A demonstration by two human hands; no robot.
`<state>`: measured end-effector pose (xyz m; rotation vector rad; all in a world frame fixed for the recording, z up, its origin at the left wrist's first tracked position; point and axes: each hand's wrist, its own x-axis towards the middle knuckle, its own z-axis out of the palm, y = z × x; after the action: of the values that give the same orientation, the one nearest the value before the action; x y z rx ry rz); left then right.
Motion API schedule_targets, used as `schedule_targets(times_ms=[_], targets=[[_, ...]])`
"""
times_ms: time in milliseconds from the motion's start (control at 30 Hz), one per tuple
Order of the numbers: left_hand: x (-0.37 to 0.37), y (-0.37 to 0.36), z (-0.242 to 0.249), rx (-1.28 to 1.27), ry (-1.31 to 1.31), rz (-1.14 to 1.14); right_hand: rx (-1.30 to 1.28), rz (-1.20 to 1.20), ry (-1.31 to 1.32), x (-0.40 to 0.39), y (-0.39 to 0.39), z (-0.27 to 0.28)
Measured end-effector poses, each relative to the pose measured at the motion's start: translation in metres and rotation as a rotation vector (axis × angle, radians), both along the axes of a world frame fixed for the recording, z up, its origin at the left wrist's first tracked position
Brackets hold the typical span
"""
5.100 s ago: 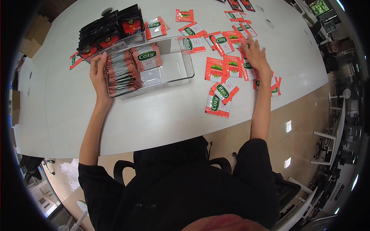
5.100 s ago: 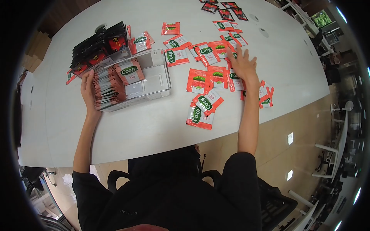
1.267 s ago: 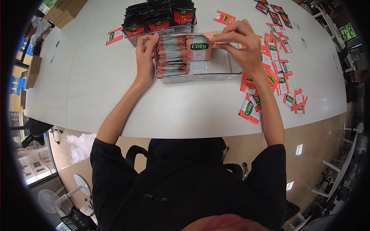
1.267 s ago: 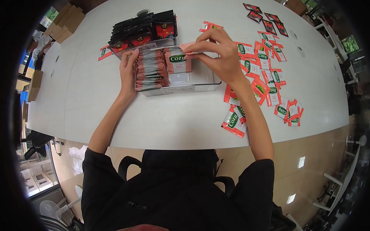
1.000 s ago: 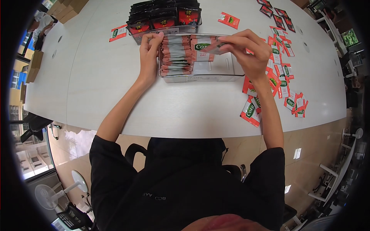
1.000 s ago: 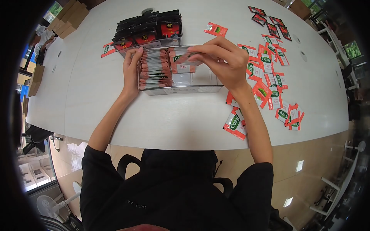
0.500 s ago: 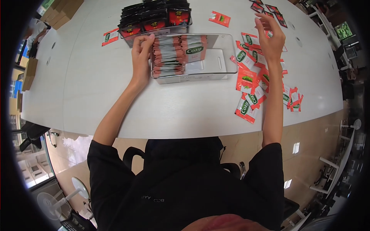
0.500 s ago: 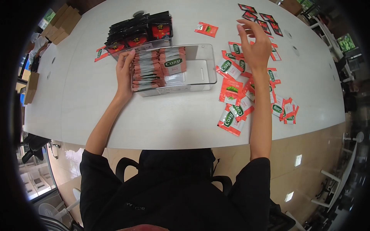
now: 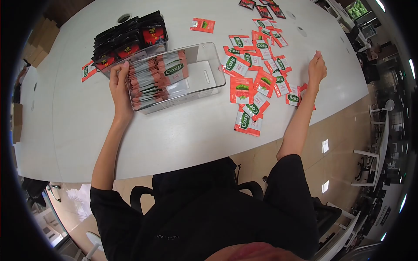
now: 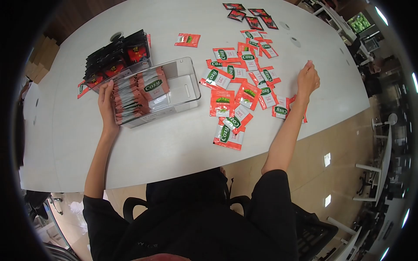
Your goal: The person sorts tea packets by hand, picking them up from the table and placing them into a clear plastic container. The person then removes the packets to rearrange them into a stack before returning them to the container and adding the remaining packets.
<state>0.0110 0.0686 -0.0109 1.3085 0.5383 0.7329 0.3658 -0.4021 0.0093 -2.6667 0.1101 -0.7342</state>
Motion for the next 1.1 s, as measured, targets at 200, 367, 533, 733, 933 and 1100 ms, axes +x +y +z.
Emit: schedule_targets(times_ms=[200,367,533,733,933,1100], targets=[[0.001,-0.002,0.004,0.016,0.025,0.014,0.136,-0.041,0.343,0.002,0.003,-0.023],[0.002,-0.009,0.009,-0.016,0.004,0.018,-0.05,0.218,0.34,0.008,0.023,-0.038],[0.004,-0.002,0.001,0.005,-0.026,0.049,0.109,0.807,0.344,-0.029,0.089,-0.016],[0.003,0.002,-0.001,0.004,0.034,0.01,-0.203,1.124,0.288,-0.078,0.154,-0.019],[0.005,-0.002,0.0,0.03,-0.009,0.047,-0.122,1.226,0.366,-0.103,0.169,-0.004],[0.0,0.0,0.003,-0.013,0.047,-0.018,-0.001,1.203,0.431,-0.1,0.16,0.01]])
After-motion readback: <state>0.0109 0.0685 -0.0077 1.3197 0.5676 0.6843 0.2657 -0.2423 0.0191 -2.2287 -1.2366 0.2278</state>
